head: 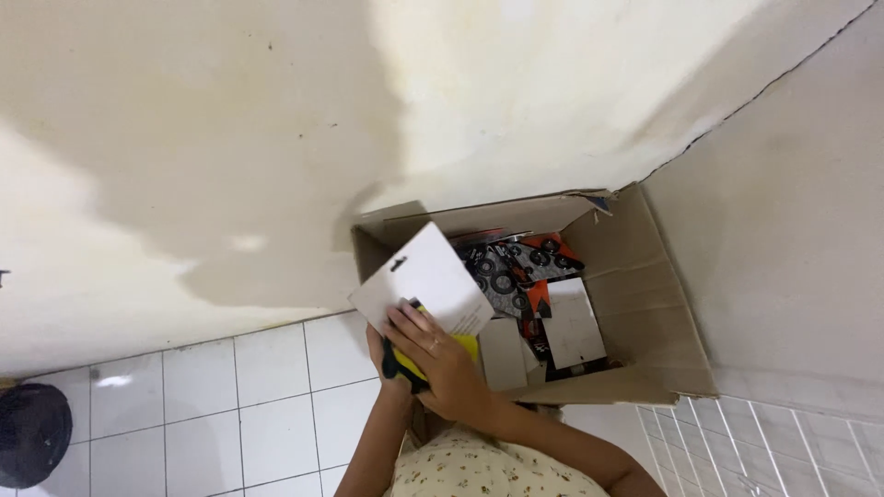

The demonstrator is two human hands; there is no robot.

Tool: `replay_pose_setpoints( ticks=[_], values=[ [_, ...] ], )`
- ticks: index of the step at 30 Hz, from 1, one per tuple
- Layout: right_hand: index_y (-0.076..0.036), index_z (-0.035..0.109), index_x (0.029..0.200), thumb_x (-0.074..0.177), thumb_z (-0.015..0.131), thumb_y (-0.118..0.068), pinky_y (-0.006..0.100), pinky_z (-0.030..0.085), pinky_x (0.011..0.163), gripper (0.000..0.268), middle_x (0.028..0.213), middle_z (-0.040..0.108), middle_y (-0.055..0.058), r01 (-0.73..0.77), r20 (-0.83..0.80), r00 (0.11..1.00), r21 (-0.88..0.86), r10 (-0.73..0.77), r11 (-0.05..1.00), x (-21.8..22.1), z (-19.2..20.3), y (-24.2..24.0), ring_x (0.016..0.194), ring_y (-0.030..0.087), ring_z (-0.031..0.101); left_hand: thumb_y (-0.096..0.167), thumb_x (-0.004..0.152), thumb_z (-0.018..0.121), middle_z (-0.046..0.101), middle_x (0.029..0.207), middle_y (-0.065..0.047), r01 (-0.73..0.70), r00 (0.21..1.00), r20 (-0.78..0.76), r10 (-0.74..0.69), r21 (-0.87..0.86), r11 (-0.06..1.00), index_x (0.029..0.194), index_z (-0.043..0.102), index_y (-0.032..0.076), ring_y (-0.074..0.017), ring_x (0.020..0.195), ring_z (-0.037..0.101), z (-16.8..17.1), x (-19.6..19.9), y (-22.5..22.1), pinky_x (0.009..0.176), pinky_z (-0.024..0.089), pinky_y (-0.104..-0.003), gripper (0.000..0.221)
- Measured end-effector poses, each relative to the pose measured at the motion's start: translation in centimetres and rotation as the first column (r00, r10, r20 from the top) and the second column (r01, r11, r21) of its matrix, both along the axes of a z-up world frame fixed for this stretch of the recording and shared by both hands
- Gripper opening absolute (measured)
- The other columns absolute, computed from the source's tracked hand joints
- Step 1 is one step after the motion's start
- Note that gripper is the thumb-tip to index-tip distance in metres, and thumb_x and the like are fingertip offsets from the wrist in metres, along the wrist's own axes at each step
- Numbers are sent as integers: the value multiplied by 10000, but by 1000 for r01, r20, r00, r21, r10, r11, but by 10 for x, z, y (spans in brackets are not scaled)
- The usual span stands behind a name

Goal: Wiping down packaged motorcycle clutch plates and hanging them on a wire display rack.

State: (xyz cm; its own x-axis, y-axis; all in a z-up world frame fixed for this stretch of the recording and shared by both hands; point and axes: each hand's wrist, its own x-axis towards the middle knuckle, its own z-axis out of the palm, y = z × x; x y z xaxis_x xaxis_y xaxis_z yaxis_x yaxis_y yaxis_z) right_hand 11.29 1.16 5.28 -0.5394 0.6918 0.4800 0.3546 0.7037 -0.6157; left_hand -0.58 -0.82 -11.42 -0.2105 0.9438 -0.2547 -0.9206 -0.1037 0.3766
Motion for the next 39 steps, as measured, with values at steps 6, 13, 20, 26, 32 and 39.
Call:
replay_pose_setpoints(
  ticks=[6, 13, 20, 26, 32, 39],
  values=[
    [-126, 609, 1458, 869, 754, -187, 543, 407, 1262, 610, 1567, 565, 46, -6, -60, 998, 93, 12, 996, -16, 26, 31, 1509, 306, 505, 519, 1055, 213, 464, 1499, -193, 181, 717, -675, -176, -64, 982, 1559, 258, 62, -297, 1350, 526, -10, 14, -16, 1078, 506, -457, 682],
    [-149, 654, 1359, 821, 849, -206, 532, 428, 1236, 575, 1455, 638, 35, -3, -191, 981, 148, 32, 989, -19, 12, 14, 1422, 279, 579, 368, 1136, 336, 323, 1627, -151, 158, 593, -805, -7, 107, 982, 1606, 210, 59, -258, 1497, 346, -83, -5, -36, 1217, 319, -397, 576],
    [-110, 690, 1274, 785, 834, -145, 533, 449, 1172, 511, 1352, 694, 74, -83, -153, 983, 119, 101, 989, -21, 11, 47, 1343, 306, 622, 449, 1078, 321, 442, 1543, -165, 120, 398, -884, -246, -216, 969, 1559, 270, 67, -265, 1408, 484, -27, 8, -9, 1120, 486, -409, 616],
    [-107, 687, 1272, 804, 836, -96, 551, 429, 1144, 491, 1367, 680, 81, 50, -154, 988, 126, -30, 991, -10, 2, 72, 1381, 304, 573, 519, 1042, 73, 460, 1483, -147, 107, 792, -547, -273, -315, 943, 1560, 252, 127, -239, 1373, 503, 47, 10, -2, 1124, 445, -387, 674],
    [-73, 693, 1235, 747, 803, 17, 570, 412, 1200, 508, 1352, 675, 108, 203, -237, 952, 17, -193, 979, -7, 26, 72, 1437, 382, 513, 512, 1046, 363, 575, 1351, -299, 24, 557, -777, -295, -340, 940, 1458, 443, -48, -346, 1265, 568, 25, 6, -3, 1060, 463, -460, 699],
    [-62, 652, 1323, 891, 732, 46, 475, 435, 1140, 453, 1425, 630, 151, 376, -236, 891, -94, -388, 922, 7, -18, 102, 1409, 359, 558, 595, 858, 622, 501, 1441, -250, -1, 680, -637, -363, -496, 868, 1490, 341, -26, -325, 1331, 524, 84, 15, -10, 1107, 430, -456, 929]
  ],
)
